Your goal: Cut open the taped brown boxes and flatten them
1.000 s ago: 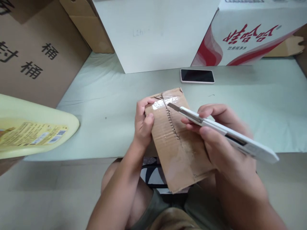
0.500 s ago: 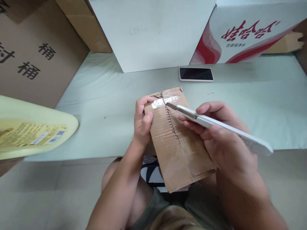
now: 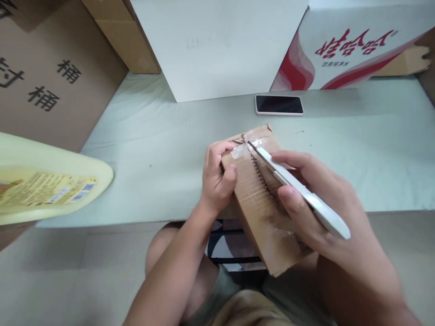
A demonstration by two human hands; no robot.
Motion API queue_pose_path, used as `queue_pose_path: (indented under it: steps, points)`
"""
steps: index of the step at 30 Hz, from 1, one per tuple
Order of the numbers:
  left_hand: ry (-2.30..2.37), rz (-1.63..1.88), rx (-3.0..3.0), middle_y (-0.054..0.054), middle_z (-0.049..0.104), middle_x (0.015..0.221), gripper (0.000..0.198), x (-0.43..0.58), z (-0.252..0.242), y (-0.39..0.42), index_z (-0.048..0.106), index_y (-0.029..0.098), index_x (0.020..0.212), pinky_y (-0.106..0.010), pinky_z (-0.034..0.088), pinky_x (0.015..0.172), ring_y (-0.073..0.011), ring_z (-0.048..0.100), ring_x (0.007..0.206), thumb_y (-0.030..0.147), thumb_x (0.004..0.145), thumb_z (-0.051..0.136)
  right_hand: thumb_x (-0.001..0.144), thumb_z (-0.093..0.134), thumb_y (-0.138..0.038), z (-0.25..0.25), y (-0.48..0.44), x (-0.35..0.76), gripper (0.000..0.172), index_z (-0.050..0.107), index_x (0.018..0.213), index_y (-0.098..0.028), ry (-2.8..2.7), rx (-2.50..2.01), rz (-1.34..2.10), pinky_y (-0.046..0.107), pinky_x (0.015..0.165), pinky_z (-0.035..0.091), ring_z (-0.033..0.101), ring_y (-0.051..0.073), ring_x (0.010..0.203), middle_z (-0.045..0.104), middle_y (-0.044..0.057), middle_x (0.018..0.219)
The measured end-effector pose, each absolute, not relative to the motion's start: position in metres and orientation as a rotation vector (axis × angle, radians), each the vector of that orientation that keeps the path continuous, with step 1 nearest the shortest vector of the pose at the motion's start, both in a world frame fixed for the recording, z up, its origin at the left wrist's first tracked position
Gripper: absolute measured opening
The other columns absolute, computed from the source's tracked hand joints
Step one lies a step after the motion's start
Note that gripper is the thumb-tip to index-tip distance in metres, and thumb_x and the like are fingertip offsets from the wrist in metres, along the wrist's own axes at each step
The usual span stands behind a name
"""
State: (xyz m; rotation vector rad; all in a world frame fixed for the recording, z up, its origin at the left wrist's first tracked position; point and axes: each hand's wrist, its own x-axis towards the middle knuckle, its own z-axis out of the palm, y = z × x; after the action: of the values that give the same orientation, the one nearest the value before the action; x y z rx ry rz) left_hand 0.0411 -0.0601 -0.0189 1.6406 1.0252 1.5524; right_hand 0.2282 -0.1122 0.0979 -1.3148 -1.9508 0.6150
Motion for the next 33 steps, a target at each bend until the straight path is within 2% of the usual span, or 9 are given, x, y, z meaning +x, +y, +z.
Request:
queue_pose_path:
  steps: [9,17,24,29,33]
  points:
    - [1.029,1.558,1.675,-0.01,0.062,0.127,0.043,0.042,-0.018,-0.058,0.056,0.029,0.128,-0.052,0.047,0.112,-0.0309,0.06,0.123,0.064,0.104,0.049,0.105,0.062,-0.035,0.095,-0.114,0.229,0.032,0.066,0.135,-0.023,-1.917,-1.295,0.672,0.036,0.091,0.059,0.074,0.024,0.101,0.076,0.008,0.117]
    - [1.11,1.516,1.716,-0.009,0.064,0.125,0.05,0.04,-0.017,-0.059,0.056,0.028,0.127,-0.049,0.051,0.106,-0.0296,0.062,0.119,0.07,0.102,0.047,0.106,0.06,-0.033,0.097,-0.11,0.226,0.027,0.066,0.128,-0.02,-2.0,-1.289,0.579,0.032,0.085,0.059,0.076,0.022,0.1,0.077,0.01,0.115]
    - [1.031,1.567,1.721,-0.009,0.064,0.125,0.043,0.04,-0.016,-0.058,0.057,0.029,0.126,-0.05,0.05,0.108,-0.0293,0.062,0.119,0.064,0.104,0.05,0.106,0.056,-0.03,0.096,-0.112,0.226,0.02,0.067,0.118,-0.019,-1.914,-1.319,0.614,0.032,0.082,0.059,0.077,0.021,0.093,0.079,0.008,0.106]
    - [1.034,1.545,1.646,-0.01,0.062,0.131,0.048,0.039,-0.022,-0.057,0.055,0.03,0.133,-0.05,0.049,0.11,-0.0308,0.061,0.125,0.066,0.101,0.053,0.105,0.059,-0.036,0.095,-0.115,0.228,0.023,0.071,0.119,-0.022,-1.859,-1.34,0.652,0.034,0.084,0.059,0.076,0.022,0.094,0.079,0.007,0.107]
    - [1.019,1.626,1.489,-0.008,0.063,0.129,0.06,0.038,-0.027,-0.055,0.053,0.032,0.141,-0.043,0.052,0.103,-0.0279,0.063,0.118,0.069,0.094,0.063,0.107,0.056,-0.045,0.091,-0.121,0.237,0.03,0.074,0.121,-0.027,-1.652,-1.304,0.822,0.034,0.074,0.058,0.076,0.024,0.091,0.079,0.005,0.102]
